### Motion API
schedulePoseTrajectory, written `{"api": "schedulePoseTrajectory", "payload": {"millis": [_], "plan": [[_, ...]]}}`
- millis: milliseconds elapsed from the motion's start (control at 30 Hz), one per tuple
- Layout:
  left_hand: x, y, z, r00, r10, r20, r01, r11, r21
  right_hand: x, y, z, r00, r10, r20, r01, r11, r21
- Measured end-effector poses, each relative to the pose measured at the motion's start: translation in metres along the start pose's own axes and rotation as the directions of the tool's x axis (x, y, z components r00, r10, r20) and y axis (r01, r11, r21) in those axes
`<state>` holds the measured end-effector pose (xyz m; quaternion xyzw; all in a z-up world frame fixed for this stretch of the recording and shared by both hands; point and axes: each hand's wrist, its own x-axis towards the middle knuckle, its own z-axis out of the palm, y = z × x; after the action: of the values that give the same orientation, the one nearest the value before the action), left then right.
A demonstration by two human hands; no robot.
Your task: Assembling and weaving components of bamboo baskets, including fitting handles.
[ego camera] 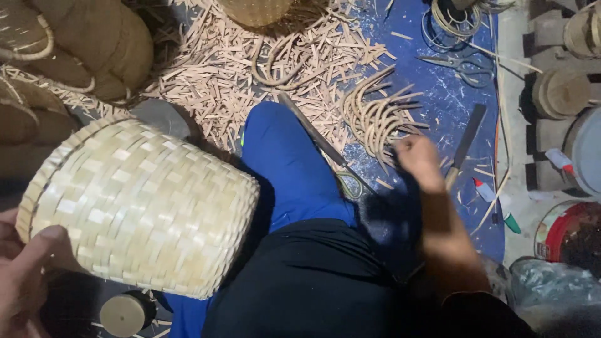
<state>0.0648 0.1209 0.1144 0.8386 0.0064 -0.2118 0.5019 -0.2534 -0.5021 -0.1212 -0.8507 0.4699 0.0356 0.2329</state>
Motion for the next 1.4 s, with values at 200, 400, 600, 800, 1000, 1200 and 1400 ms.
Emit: {"api": "schedulePoseTrajectory", "payload": {"millis": [200, 400, 600, 800, 1000, 1200, 1400], "plan": [[-0.003, 0.032, 0.029, 0.996, 0.086, 0.029, -0.083, 0.992, -0.097, -0.017, -0.044, 0.021, 0.996, 0.082, 0.025, -0.083, 0.996, 0.033], [-0.007, 0.037, 0.029, 0.992, 0.118, 0.043, -0.116, 0.992, -0.043, -0.005, -0.04, 0.048, 0.987, 0.081, -0.14, -0.063, 0.99, 0.126], [-0.01, 0.011, 0.016, 0.98, 0.196, 0.033, -0.189, 0.971, -0.146, -0.002, -0.022, 0.057, 0.988, 0.121, -0.091, -0.11, 0.987, 0.119], [-0.006, 0.014, 0.016, 0.988, 0.151, 0.015, -0.147, 0.976, -0.162, 0.006, 0.006, 0.074, 0.979, 0.126, -0.158, -0.097, 0.979, 0.18], [-0.002, 0.01, 0.016, 0.988, 0.152, 0.009, -0.148, 0.972, -0.184, -0.001, -0.002, 0.06, 0.98, 0.163, -0.118, -0.12, 0.943, 0.31], [-0.004, 0.015, 0.019, 0.99, 0.138, 0.002, -0.136, 0.977, -0.163, 0.008, 0.007, 0.083, 0.981, 0.12, -0.149, -0.088, 0.976, 0.201], [-0.008, 0.018, 0.019, 0.99, 0.143, 0.004, -0.14, 0.974, -0.177, -0.007, -0.001, 0.057, 0.953, 0.182, -0.242, -0.122, 0.963, 0.242]]}}
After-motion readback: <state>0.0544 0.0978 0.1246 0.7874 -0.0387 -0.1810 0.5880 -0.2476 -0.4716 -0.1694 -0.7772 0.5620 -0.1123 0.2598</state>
